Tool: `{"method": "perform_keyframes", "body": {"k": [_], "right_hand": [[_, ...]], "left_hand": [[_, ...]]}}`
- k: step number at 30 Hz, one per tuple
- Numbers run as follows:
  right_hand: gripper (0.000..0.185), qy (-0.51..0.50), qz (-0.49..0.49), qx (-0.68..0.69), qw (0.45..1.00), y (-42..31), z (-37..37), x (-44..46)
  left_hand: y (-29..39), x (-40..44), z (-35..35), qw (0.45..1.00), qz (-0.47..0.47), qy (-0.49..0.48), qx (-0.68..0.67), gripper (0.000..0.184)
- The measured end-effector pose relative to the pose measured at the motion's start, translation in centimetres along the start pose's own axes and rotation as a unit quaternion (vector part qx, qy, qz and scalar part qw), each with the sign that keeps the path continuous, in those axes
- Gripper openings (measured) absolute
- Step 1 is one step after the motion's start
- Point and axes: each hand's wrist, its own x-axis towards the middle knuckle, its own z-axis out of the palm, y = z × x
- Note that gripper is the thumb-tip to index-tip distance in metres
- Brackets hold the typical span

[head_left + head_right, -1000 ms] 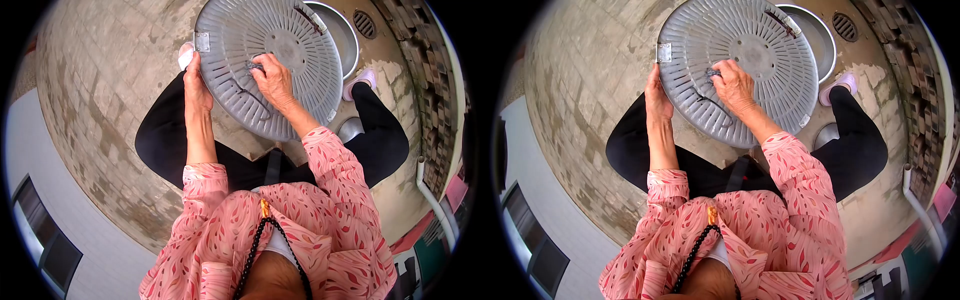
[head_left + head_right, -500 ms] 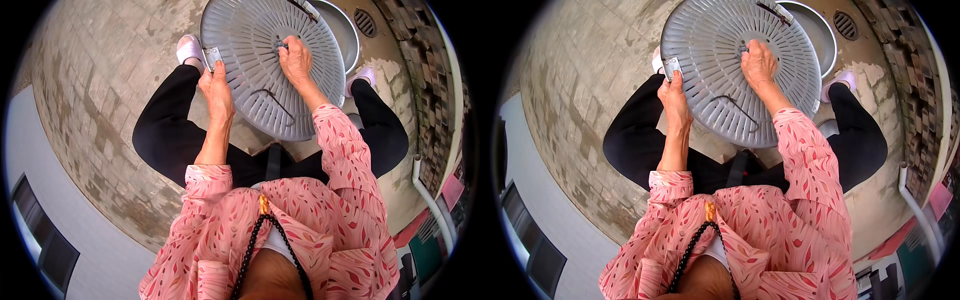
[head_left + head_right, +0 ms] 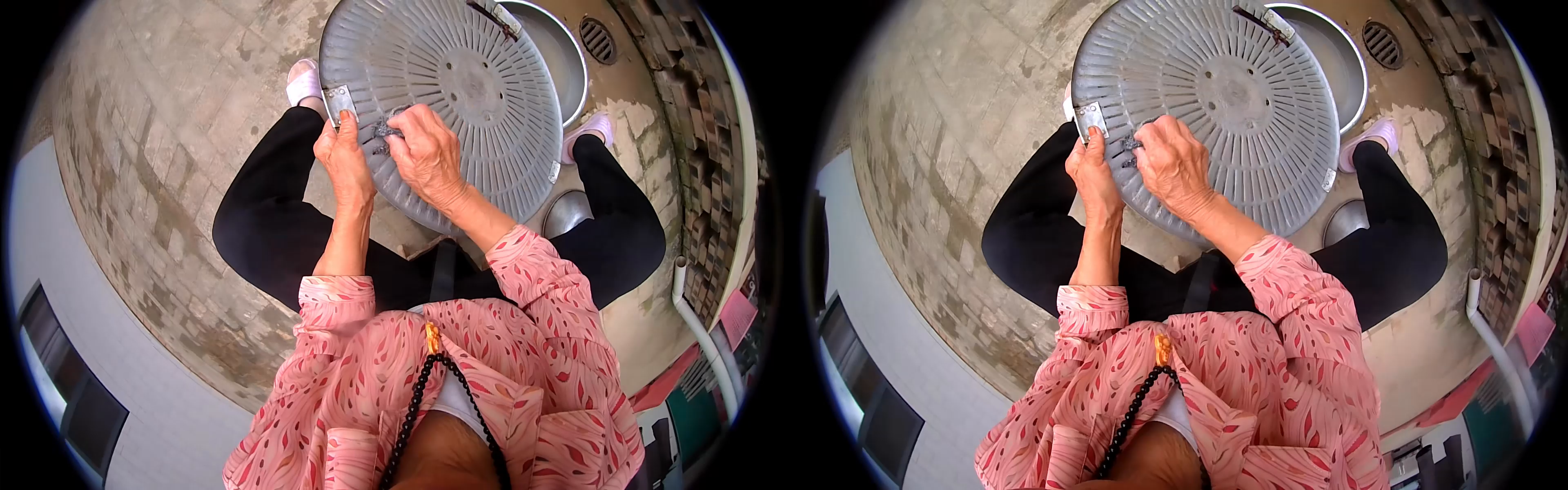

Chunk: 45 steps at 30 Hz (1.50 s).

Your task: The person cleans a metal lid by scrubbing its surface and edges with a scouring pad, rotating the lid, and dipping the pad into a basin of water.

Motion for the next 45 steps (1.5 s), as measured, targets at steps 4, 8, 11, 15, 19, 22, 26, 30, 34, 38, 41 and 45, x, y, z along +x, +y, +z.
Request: {"method": "perform_keyframes", "body": {"k": [4, 8, 11, 15, 19, 22, 26, 30, 34, 38, 41, 45], "right_hand": [[0.018, 0.006, 0.056, -0.059, 0.997, 4.2, -0.1, 1.0], [0.018, 0.022, 0.142, -0.167, 0.975, 9.4, -0.3, 3.8], [0.019, 0.044, 0.066, -0.083, 0.993, 4.0, 2.8, 5.4], [0.021, -0.023, 0.005, 0.021, 1.0, 0.5, 4.8, 6.4], [0.023, -0.025, 0.035, 0.008, 0.999, 3.4, 2.5, 4.1], [0.022, -0.01, 0.101, 0.017, 0.995, 3.4, 1.4, 3.0], [0.021, 0.033, 0.03, 0.025, 0.999, 0.3, 1.8, 3.6], [0.019, 0.034, -0.022, 0.068, 0.997, -1.1, 1.9, 4.8], [0.021, 0.062, 0.114, -0.066, 0.989, 7.4, 2.0, 5.9], [0.022, 0.027, 0.082, -0.039, 0.996, 2.7, 2.8, 4.9], [0.021, -0.014, 0.026, 0.053, 0.998, 0.3, 3.4, 5.2], [0.022, 0.018, 0.13, -0.05, 0.99, 5.9, 2.7, 5.8]], "left_hand": [[-0.8, -0.3, -1.4, 0.999, -0.025, -0.017, -0.016, 0.03], [2.1, 0.9, -1.3, 0.984, -0.135, -0.072, -0.089, 0.026], [2.1, 1.7, -0.9, 0.986, -0.158, -0.053, -0.006, 0.023], [1.4, 1.6, -1.4, 0.982, -0.173, -0.073, -0.038, 0.017], [1.5, 4.0, -0.5, 0.975, -0.196, -0.091, -0.054, 0.028], [1.8, 3.1, 0.4, 0.986, -0.145, -0.082, 0.001, 0.024], [1.1, 1.8, -0.5, 0.996, -0.008, -0.093, -0.001, 0.029], [1.8, 0.3, -1.0, 0.993, 0.07, -0.073, -0.054, 0.028], [0.6, -0.7, -1.2, 0.998, 0.026, -0.037, -0.038, 0.032], [1.1, 1.4, -1.9, 0.989, -0.102, -0.085, -0.061, 0.024], [1.1, 1.6, -1.7, 0.988, -0.126, -0.079, -0.044, 0.019], [0.4, 0.6, -1.3, 0.995, -0.076, -0.067, -0.011, 0.02]]}}
